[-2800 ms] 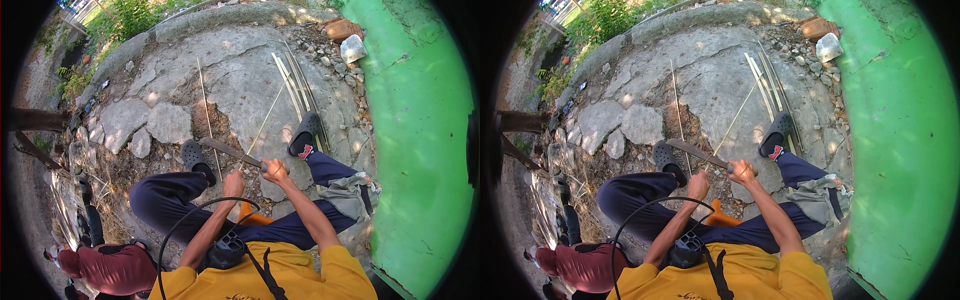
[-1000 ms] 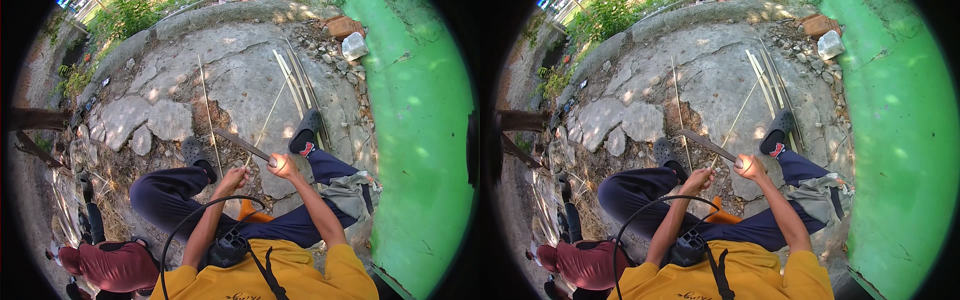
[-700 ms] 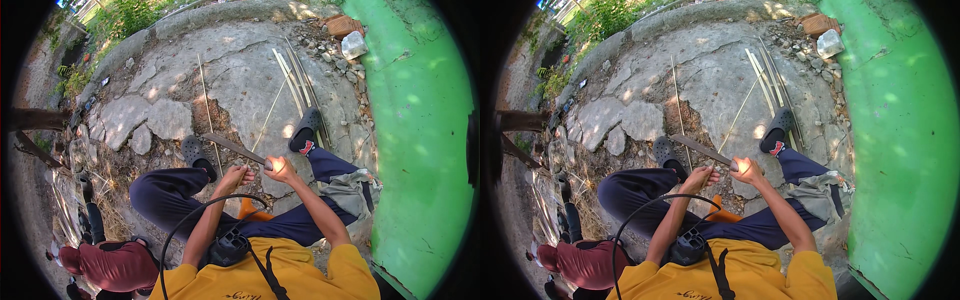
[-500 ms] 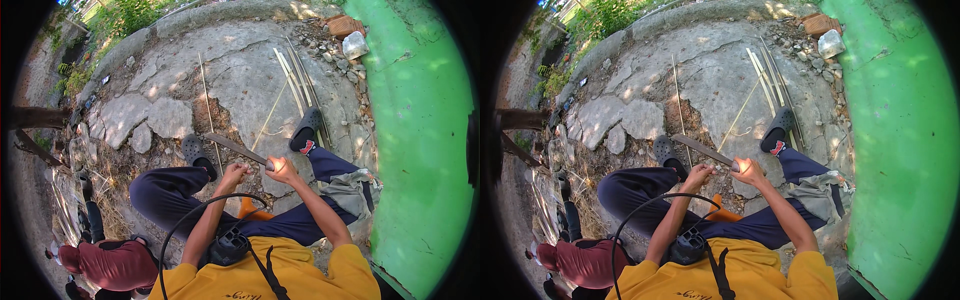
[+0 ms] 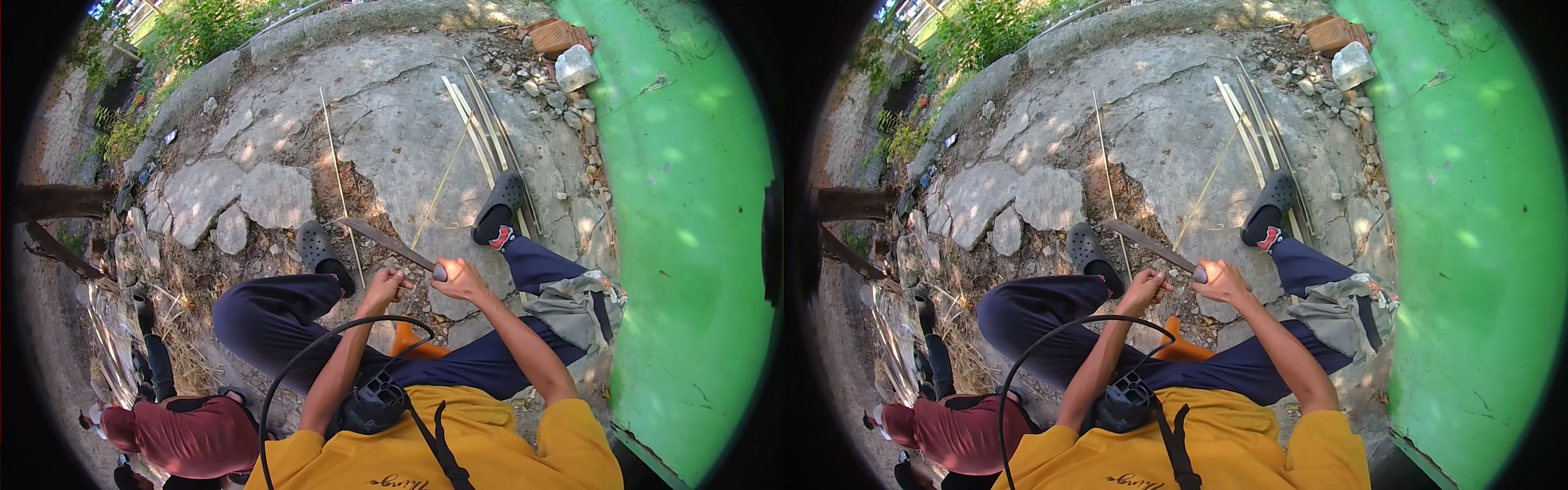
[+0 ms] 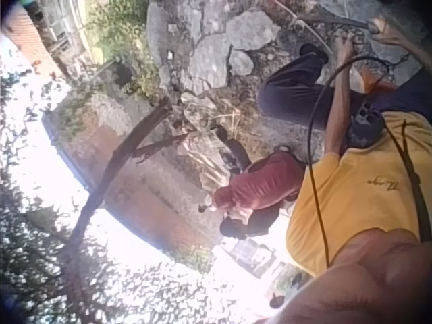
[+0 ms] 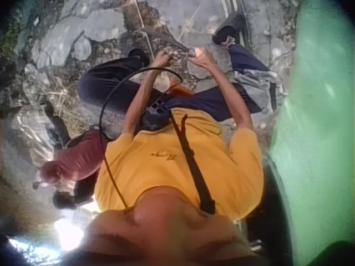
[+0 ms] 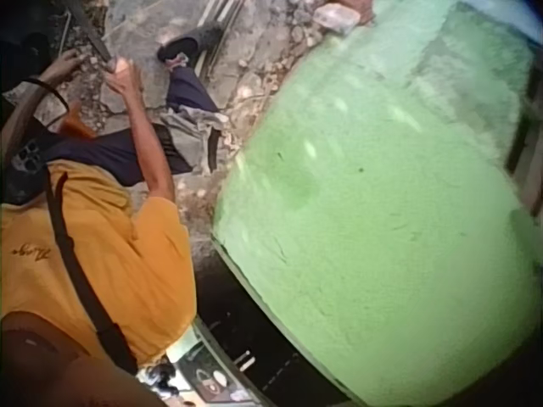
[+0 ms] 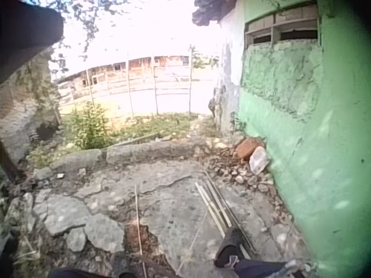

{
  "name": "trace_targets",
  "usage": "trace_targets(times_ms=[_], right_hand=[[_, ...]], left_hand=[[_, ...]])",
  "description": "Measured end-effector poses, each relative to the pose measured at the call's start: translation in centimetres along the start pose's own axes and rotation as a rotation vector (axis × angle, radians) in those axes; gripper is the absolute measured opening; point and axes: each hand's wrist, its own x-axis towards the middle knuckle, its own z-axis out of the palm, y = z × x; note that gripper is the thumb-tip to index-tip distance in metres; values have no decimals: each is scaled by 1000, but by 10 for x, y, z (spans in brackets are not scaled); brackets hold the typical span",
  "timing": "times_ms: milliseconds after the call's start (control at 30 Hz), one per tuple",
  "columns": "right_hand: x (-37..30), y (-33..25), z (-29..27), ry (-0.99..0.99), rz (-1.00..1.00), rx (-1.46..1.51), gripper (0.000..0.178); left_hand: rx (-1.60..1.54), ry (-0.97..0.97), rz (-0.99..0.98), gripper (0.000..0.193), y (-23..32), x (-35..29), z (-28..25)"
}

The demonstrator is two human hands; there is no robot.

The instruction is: The person splits a bamboo stick into thin strips using a machete and then scrapes down a bamboo strip with the machete.

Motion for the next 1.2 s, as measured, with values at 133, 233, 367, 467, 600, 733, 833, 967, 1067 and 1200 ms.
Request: trace_targets(times_ms=[133,233,367,467,600,733,833,967,1067,1200], right_hand=[[-7,-4,1,43,-40,100,49],[-9,-6,2,40,-36,133,56],[-9,-7,8,39,-54,108,61],[-10,-10,8,27,-52,94,62],[-10,-12,9,35,-35,125,60],[-9,-4,16,60,-55,113,53],[-6,3,26,168,-134,51,48],[-5,2,25,170,-103,57,40],[-3,-3,21,115,-54,73,39],[4,-2,25,123,-33,56,36]], left_hand=[[35,49,-13,20,5,-3,2],[47,1,24,20,6,-3,-2],[-1,23,12,21,5,-4,0],[-24,22,23,20,4,-4,0],[-45,-7,40,18,6,-8,2],[-106,-65,-67,16,14,-10,6],[-117,-88,-108,19,20,-12,9],[-144,-157,-111,20,23,-15,8],[-109,-135,-84,22,20,-16,10],[-13,-32,-37,24,15,-12,14]])
